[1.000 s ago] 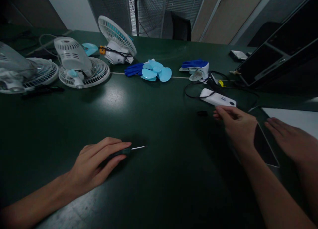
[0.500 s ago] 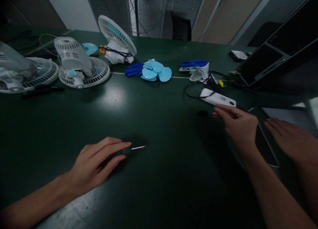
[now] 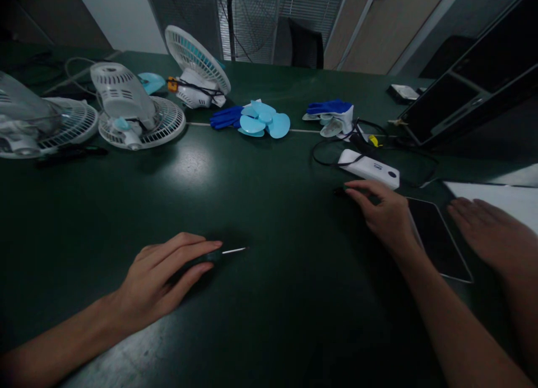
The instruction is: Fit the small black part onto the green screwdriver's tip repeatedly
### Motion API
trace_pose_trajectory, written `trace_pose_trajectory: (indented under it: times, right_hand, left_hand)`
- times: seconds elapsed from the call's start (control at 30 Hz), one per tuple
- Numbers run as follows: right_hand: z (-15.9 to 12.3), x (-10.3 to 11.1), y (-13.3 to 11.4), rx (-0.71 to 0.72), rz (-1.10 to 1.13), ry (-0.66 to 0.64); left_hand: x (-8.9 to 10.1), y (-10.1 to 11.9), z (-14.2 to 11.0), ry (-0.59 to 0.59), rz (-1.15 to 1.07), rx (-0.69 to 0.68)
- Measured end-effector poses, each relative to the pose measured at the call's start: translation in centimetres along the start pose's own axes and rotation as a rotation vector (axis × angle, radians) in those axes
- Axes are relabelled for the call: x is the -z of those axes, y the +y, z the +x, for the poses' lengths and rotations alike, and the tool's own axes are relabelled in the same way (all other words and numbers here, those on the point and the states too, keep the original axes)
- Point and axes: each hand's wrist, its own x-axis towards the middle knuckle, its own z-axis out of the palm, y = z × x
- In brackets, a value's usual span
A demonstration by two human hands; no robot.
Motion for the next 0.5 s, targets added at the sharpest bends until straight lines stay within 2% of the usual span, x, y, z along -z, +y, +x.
trace_pose_trajectory:
  times: [0.5]
  right_hand:
    - [0.26,0.06,0.98,-0.084,0.048,-0.102]
  left_hand:
    - [0.02,-0.06,-0.08,0.011,-0.015,-0.018]
